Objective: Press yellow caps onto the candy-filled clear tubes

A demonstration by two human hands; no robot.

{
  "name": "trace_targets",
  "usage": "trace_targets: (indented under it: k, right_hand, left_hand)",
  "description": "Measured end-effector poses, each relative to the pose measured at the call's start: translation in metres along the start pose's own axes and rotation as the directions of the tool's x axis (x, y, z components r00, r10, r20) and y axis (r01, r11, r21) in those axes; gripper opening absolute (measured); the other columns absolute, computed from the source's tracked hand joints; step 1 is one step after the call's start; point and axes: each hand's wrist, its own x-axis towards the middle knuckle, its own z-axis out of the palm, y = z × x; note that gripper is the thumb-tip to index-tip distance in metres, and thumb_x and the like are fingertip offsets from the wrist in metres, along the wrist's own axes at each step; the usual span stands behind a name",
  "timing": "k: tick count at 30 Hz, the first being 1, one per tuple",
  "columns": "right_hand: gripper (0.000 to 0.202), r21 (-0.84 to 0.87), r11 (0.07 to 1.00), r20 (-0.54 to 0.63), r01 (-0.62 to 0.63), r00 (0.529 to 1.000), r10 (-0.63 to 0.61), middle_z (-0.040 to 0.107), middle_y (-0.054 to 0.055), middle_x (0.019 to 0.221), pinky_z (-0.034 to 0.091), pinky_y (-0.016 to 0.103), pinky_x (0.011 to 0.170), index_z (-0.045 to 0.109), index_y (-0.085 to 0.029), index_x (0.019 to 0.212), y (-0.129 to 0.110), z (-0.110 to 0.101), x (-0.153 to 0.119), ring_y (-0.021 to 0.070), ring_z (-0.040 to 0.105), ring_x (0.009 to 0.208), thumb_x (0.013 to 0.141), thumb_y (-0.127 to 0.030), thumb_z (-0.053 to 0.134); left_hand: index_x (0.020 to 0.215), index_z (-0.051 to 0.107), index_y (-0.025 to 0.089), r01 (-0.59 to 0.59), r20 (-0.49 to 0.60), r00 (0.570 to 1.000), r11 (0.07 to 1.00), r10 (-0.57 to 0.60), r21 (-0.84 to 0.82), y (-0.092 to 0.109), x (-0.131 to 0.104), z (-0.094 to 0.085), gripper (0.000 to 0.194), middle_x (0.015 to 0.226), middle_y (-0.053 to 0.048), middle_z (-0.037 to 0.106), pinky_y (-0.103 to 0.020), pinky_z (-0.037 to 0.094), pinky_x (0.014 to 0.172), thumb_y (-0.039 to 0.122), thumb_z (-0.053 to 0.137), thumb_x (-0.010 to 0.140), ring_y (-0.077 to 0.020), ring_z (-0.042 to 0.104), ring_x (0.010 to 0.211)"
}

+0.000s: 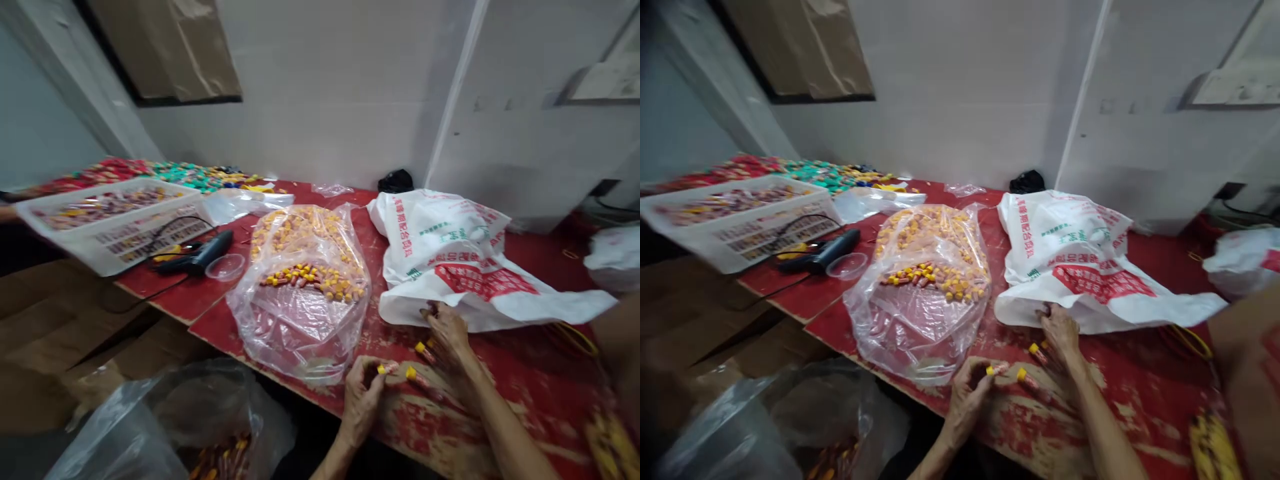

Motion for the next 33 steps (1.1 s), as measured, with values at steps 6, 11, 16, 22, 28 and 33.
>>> trace_targets:
  k: [6, 11, 16, 22, 28, 33]
  right_hand:
    - [0.036, 0.521, 0.853, 0.176, -0.033, 0.982, -0.070, 0.066, 0.008, 0.097, 0.049, 0.029, 0.070, 0.060, -0.017, 0.103, -0.001, -0.033, -0.090, 0.0219, 0.062, 0.084, 0.085, -0.046, 0.050]
    - [0.029, 0.704, 0.702, 0.222, -0.108, 0.972, -0.073, 0.065, 0.008, 0.096, 0.048, 0.032, 0.072, 0.062, -0.018, 0.099, -0.007, -0.039, -0.132, 0.0231, 0.060, 0.085, 0.082, -0.042, 0.060]
    - [0.028, 0.714, 0.685, 0.299, -0.141, 0.947, -0.117, 0.066, 0.007, 0.099, 0.048, 0.031, 0.073, 0.062, -0.017, 0.103, -0.010, -0.037, -0.145, 0.0231, 0.061, 0.087, 0.084, -0.038, 0.057]
    - [0.032, 0.757, 0.634, 0.313, -0.158, 0.939, -0.139, 0.060, 0.009, 0.123, 0.045, 0.037, 0.092, 0.060, -0.019, 0.113, -0.007, -0.035, -0.152, 0.0260, 0.055, 0.111, 0.086, -0.037, 0.056]
    - [0.037, 0.523, 0.841, 0.325, -0.135, 0.944, -0.051, 0.060, 0.002, 0.066, 0.043, 0.027, 0.057, 0.056, -0.019, 0.068, 0.004, -0.030, -0.159, 0.0196, 0.056, 0.063, 0.089, -0.049, 0.048]
    - [0.028, 0.582, 0.804, 0.293, -0.120, 0.954, -0.070, 0.063, 0.005, 0.093, 0.045, 0.027, 0.066, 0.061, -0.019, 0.102, 0.003, -0.030, -0.169, 0.0204, 0.057, 0.077, 0.088, -0.041, 0.050]
  left_hand:
    - [0.083, 0.066, 0.019, 0.110, -0.019, 0.993, 0.982, -0.114, -0.154, -0.006, 0.006, -0.002, 0.020, 0.081, -0.003, 0.063, -0.026, 0.048, 0.070, 0.034, 0.072, 0.071, -0.0182, 0.060, 0.077]
    - [0.091, 0.068, 0.019, 0.208, 0.115, 0.976, 0.947, -0.185, -0.246, -0.003, -0.007, 0.007, 0.021, 0.089, -0.003, 0.065, -0.025, 0.047, 0.076, 0.032, 0.073, 0.075, -0.0167, 0.060, 0.082]
    - [0.093, 0.068, 0.020, 0.296, 0.125, 0.955, 0.881, -0.269, -0.370, 0.000, -0.019, 0.018, 0.028, 0.092, -0.002, 0.067, -0.024, 0.048, 0.079, 0.029, 0.079, 0.069, -0.0166, 0.062, 0.087]
    - [0.091, 0.071, 0.018, 0.350, 0.186, 0.934, 0.881, -0.304, -0.319, 0.006, -0.023, 0.015, 0.025, 0.089, -0.004, 0.070, -0.026, 0.050, 0.074, 0.030, 0.078, 0.070, -0.0178, 0.064, 0.080]
    - [0.088, 0.071, 0.018, 0.419, 0.218, 0.904, 0.861, -0.367, -0.288, 0.010, -0.024, 0.015, 0.027, 0.083, -0.002, 0.070, -0.023, 0.049, 0.065, 0.031, 0.080, 0.066, -0.0149, 0.062, 0.067]
    - [0.099, 0.070, 0.020, 0.384, 0.217, 0.917, 0.890, -0.336, -0.246, 0.009, -0.024, 0.015, 0.031, 0.096, -0.005, 0.070, -0.027, 0.051, 0.071, 0.034, 0.075, 0.071, -0.0194, 0.064, 0.081]
